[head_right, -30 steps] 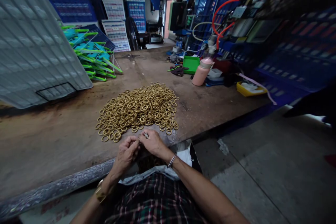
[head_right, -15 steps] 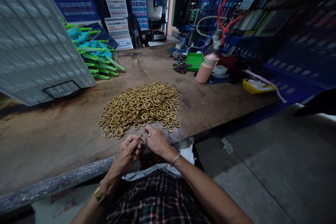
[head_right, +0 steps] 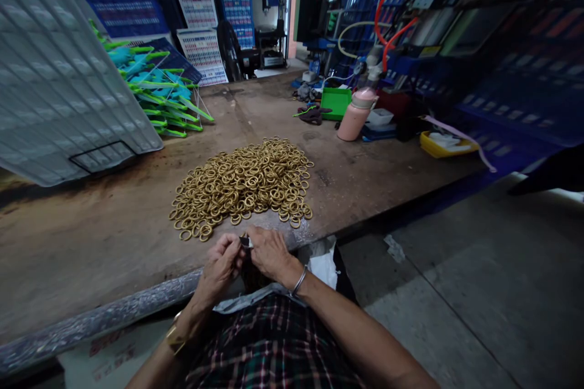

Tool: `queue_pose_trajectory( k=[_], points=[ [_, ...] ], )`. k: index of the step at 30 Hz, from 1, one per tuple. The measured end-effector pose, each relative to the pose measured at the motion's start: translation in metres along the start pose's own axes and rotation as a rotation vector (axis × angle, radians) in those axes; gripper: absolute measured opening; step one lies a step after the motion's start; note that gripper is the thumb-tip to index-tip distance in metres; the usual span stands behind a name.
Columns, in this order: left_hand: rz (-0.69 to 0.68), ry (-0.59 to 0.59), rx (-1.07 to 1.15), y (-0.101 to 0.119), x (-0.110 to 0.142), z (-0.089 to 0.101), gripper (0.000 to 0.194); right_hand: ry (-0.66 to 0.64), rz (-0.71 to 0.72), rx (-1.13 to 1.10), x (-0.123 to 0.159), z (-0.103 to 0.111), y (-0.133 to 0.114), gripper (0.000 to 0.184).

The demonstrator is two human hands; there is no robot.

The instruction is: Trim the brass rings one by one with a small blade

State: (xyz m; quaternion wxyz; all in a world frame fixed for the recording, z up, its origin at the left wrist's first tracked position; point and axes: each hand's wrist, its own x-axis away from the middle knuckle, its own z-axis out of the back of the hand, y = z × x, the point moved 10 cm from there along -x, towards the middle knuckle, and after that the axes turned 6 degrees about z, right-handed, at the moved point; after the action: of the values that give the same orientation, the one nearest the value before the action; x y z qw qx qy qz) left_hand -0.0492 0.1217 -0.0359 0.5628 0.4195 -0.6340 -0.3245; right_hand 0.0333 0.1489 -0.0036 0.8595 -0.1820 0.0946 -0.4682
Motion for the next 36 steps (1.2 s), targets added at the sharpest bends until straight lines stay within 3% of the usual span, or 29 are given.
queue_pose_trajectory(
  k=[7, 13, 16, 21, 26, 31, 36],
  points=[
    [-0.039, 0.032, -0.059, 0.007, 0.001, 0.001, 0.034, -0.051, -0.075, 0.037, 0.0, -0.007, 0.007, 0.028],
    [-0.004, 0.025, -0.022, 0.004, 0.0, 0.001, 0.035, -0.088, -0.034, 0.067, -0.001, -0.017, 0.006, 0.024],
    [0.016, -0.003, 0.017, 0.001, 0.002, 0.002, 0.034, -0.062, -0.024, 0.062, -0.003, -0.012, 0.005, 0.025],
    [0.006, -0.125, 0.099, 0.008, 0.016, -0.007, 0.03, -0.018, -0.133, 0.06, -0.01, 0.004, 0.025, 0.024],
    [0.022, -0.22, 0.375, 0.016, 0.016, -0.013, 0.025, 0.16, -0.151, -0.37, -0.014, 0.023, 0.024, 0.018],
    [0.049, -0.187, 0.406, 0.01, 0.011, -0.009, 0.027, 0.043, -0.183, -0.86, -0.009, -0.004, 0.003, 0.027],
    [0.07, -0.125, 0.387, -0.003, 0.009, 0.0, 0.03, 0.128, -0.133, -0.865, -0.009, -0.001, -0.002, 0.015]
  ],
)
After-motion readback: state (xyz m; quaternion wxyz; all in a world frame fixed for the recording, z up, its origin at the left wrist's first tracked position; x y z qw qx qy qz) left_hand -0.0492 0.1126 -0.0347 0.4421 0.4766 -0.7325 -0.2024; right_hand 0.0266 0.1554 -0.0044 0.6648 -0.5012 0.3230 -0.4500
